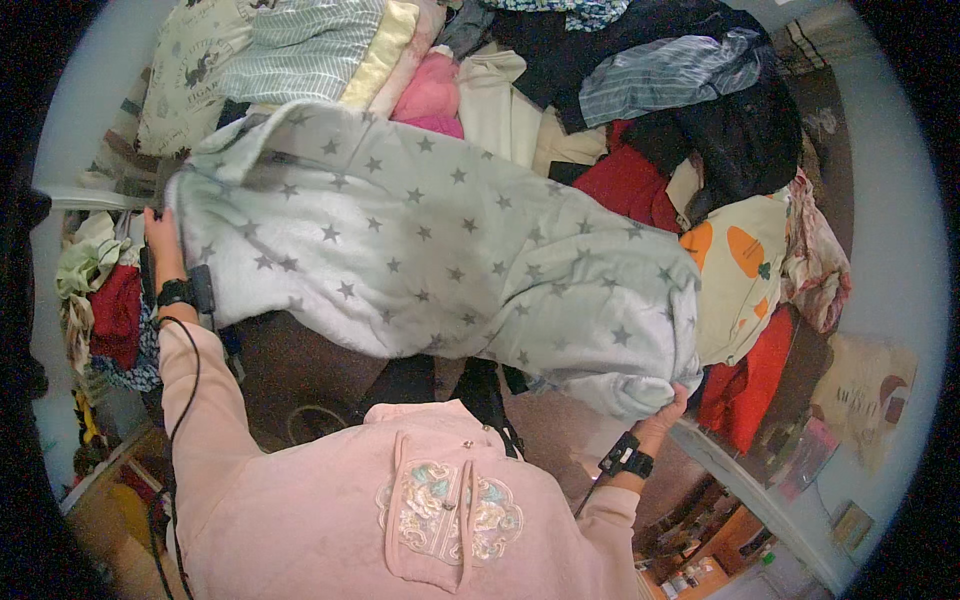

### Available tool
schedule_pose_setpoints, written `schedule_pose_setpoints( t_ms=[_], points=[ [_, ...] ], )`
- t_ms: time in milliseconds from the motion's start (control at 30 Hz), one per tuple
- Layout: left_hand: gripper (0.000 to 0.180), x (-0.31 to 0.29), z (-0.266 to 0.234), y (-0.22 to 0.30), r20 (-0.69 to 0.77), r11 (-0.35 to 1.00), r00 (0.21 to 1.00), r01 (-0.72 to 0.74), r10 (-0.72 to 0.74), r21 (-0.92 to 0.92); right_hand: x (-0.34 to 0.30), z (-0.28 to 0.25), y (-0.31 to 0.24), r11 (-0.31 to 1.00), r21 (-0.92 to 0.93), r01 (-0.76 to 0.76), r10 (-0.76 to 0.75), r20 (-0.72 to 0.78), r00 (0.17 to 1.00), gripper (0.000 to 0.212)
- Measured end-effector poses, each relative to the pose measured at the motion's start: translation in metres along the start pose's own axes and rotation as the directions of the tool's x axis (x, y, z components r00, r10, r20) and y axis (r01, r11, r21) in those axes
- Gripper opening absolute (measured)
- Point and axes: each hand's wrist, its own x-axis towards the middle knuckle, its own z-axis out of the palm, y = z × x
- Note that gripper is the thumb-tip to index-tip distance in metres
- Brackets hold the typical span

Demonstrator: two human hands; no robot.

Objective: The person folds several pieces of clothing, including a yellow cloth, a grey patterned cloth, and a grey star-patterned blanket, on a bed covered with other clothes. The person handles each item one at a time, unfolding, smoothing, and folding them before placing them on the pile.

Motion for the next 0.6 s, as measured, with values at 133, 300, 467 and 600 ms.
schedule_pose_setpoints(
  t_ms=[133, 300, 467, 600],
  points=[
    [0.060, -0.043, 0.063, -0.008, 0.134, 0.968, 0.971, -0.173, 0.199, -0.184, -0.021, 0.030, 0.009, 0.997, 0.048, 0.065, -0.068, 0.053, 0.996, 0.037],
    [0.040, -0.205, 0.109, 0.098, 0.746, 0.799, 0.623, 0.314, 0.234, -0.513, -0.059, 0.068, 0.006, 0.992, 0.013, 0.122, -0.123, 0.084, 0.989, 0.016],
    [0.038, -0.350, 0.084, 0.225, 0.834, 0.784, 0.069, 0.305, 0.548, -0.541, -0.091, 0.079, 0.008, 0.999, -0.039, 0.007, -0.002, 0.113, 0.994, 0.028],
    [0.043, -0.427, 0.066, 0.297, 0.690, 0.717, -0.247, 0.419, 0.681, -0.558, -0.105, 0.079, 0.013, 0.966, -0.226, 0.125, -0.072, 0.227, 0.971, 0.047]
  ],
)
